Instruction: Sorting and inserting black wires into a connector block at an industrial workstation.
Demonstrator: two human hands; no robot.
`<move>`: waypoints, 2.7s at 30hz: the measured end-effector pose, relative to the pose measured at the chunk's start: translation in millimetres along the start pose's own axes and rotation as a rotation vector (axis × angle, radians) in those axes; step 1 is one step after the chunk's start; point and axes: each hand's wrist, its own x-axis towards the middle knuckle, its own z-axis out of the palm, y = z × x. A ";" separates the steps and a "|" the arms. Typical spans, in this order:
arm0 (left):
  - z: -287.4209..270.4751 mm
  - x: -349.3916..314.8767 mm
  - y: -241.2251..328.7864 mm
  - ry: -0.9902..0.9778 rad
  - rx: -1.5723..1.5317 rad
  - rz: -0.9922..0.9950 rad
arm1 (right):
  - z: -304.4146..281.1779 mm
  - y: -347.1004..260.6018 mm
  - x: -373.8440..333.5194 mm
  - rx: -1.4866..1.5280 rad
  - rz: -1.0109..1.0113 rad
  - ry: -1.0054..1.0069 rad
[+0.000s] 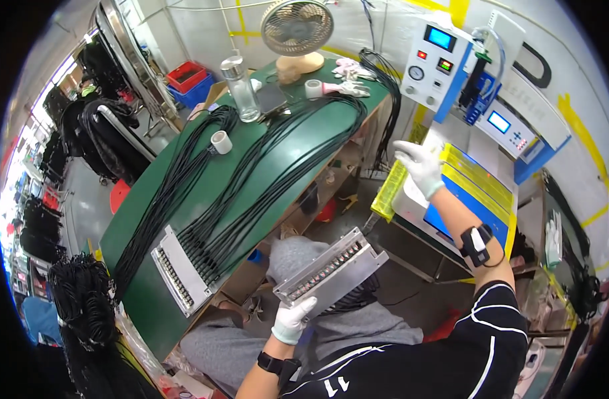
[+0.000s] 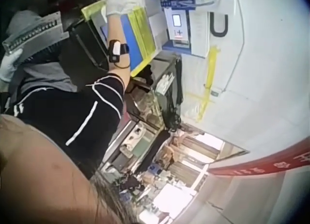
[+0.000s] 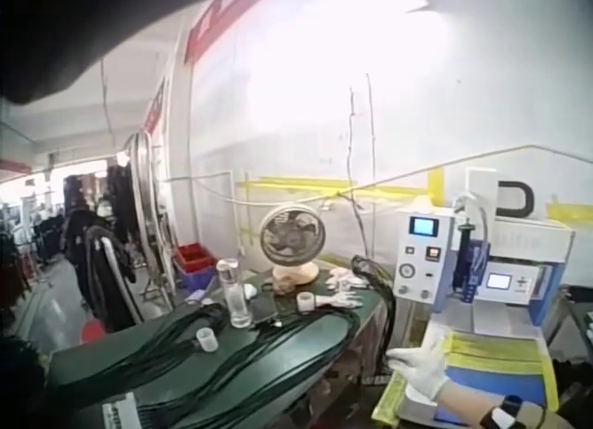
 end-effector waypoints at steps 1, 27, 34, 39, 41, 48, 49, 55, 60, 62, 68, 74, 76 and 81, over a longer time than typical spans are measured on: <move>-1.0 0.9 -0.8 0.001 -0.001 0.009 | 14.4 -22.1 18.7 -0.002 -0.037 -0.028; -34.4 0.4 -16.4 0.020 -0.058 -0.049 | 130.3 -63.7 47.9 0.031 -0.171 -0.098; -18.4 -5.0 -4.2 0.077 -0.010 -0.053 | 100.5 -28.1 30.3 0.386 0.067 -0.027; -19.3 -4.6 -8.5 0.070 -0.021 -0.069 | 120.0 -15.3 87.3 0.210 0.038 -0.050; -20.1 -4.9 -7.5 0.093 -0.012 -0.060 | 145.4 -29.7 113.0 0.331 0.098 -0.143; -2.7 0.7 9.6 0.113 0.024 -0.111 | 243.9 -34.4 203.5 0.425 0.359 -0.108; -0.8 0.9 10.4 0.120 0.029 -0.104 | 253.7 -34.6 213.7 0.220 0.287 -0.021; -0.7 1.6 12.4 0.163 0.003 -0.128 | 278.1 -49.2 252.4 0.666 0.655 -0.277; -10.6 5.5 6.2 0.101 -0.007 -0.094 | 254.9 -9.0 290.4 0.702 0.705 -0.158; -14.3 6.7 5.5 0.089 -0.033 -0.107 | 252.0 1.6 294.9 0.564 0.748 -0.150; -14.1 7.7 14.4 0.064 -0.070 -0.154 | 266.7 -69.1 261.2 -0.205 0.006 0.093; -23.0 11.3 6.6 0.031 -0.052 -0.164 | 315.1 -78.1 265.5 -0.534 0.030 -0.264; -22.6 8.2 7.0 0.042 -0.052 -0.146 | 313.6 -81.2 273.9 -0.500 0.088 -0.281; -21.6 12.8 9.7 -0.015 -0.085 -0.068 | 275.7 -57.0 301.0 -0.144 0.209 -0.215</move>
